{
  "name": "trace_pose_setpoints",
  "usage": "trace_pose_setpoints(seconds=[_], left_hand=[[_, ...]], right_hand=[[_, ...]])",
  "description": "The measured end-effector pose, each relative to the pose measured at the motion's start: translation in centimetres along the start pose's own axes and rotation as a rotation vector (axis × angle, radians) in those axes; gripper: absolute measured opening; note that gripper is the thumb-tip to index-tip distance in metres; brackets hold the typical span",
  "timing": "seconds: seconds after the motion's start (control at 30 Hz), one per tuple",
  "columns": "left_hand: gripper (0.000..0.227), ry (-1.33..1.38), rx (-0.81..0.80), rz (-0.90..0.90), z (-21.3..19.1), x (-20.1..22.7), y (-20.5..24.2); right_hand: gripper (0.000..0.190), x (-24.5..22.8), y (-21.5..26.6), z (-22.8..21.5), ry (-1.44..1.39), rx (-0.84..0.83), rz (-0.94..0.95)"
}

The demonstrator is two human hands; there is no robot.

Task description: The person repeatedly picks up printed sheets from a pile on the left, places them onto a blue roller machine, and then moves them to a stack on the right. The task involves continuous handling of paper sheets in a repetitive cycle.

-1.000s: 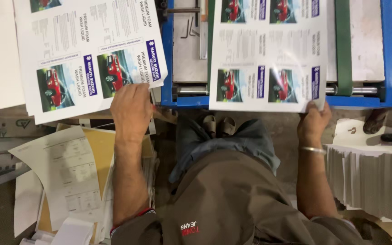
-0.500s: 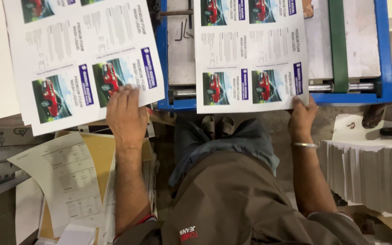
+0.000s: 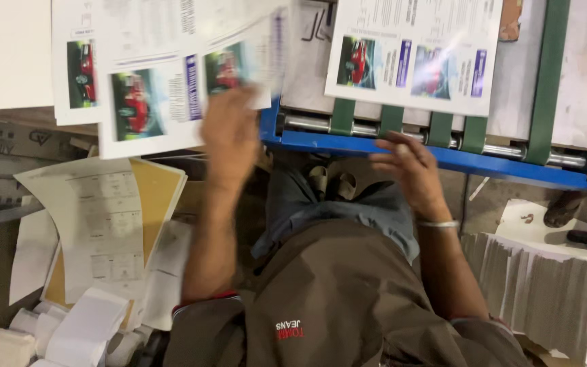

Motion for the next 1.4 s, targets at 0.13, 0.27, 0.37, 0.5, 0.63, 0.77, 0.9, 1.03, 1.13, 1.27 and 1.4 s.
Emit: trace_pose_setpoints(seconds=[0.13,0.27,0.37,0.5,0.63,0.77,0.9,1.03,1.13,1.27,1.4], left_hand=[[0.023,-0.229,-0.462,0.165,9.8,6.7,3.2],[0.065,-0.173,-0.55,0.235,10.0,9.0,4.5],[0.067,-0.351,-0.553,0.193,6.7,6.0,2.8],[0.049,-0.689,-0.386,0.141,1.6,0.9,-0.7],[0.028,-0.65,-0.29,0.212,-0.2,-0.8,-1.7],[0.011,-0.478,-0.237,0.127,-1.0,-0.5,-2.0],[0.014,-0.42,-0.226,0.108,-1.7,0.4,-2.1],[0.017,-0.334,-0.325,0.035,-2.7,-0.1,-2.2],[0.009,-0.223,-0.331,-0.006,-3.3,-0.8,-2.6],[0.009,-0.096,-0.233,-0.159,-3.2,-3.2,-2.3],[0.021,0.281,-0.147,-0.477,-2.6,-7.1,-1.1]], right_hand=[[0.058,-1.3,-0.3,7.6,-0.212,-0.252,-0.08],[0.054,-0.7,-2.0,5.2,-0.278,0.187,-0.124],[0.049,-1.0,-2.4,-1.2,-0.301,0.328,-0.22],[0.04,0.0,-1.4,-11.0,-0.22,0.604,-0.371],[0.033,0.9,0.1,-16.7,-0.049,0.652,-0.473],[0.038,2.4,2.8,-18.3,-0.062,0.784,-0.399],[0.042,4.7,7.1,-17.0,-0.063,0.844,-0.351],[0.039,6.8,11.1,-15.3,-0.024,0.83,-0.307],[0.034,8.0,11.8,-14.7,0.015,0.855,-0.29],[0.032,8.0,10.6,-14.4,0.084,0.774,-0.34],[0.035,6.5,7.6,-14.6,0.133,0.751,-0.338]])
Point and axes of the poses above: each hand's wrist, its own y-axis away from the middle knuckle, its own z-axis out of the palm, x = y × z, the point moved 5 cm from there along -y, towards the middle knuckle, and after that the axes turned 8 degrees about -z, right-handed, at the moved point
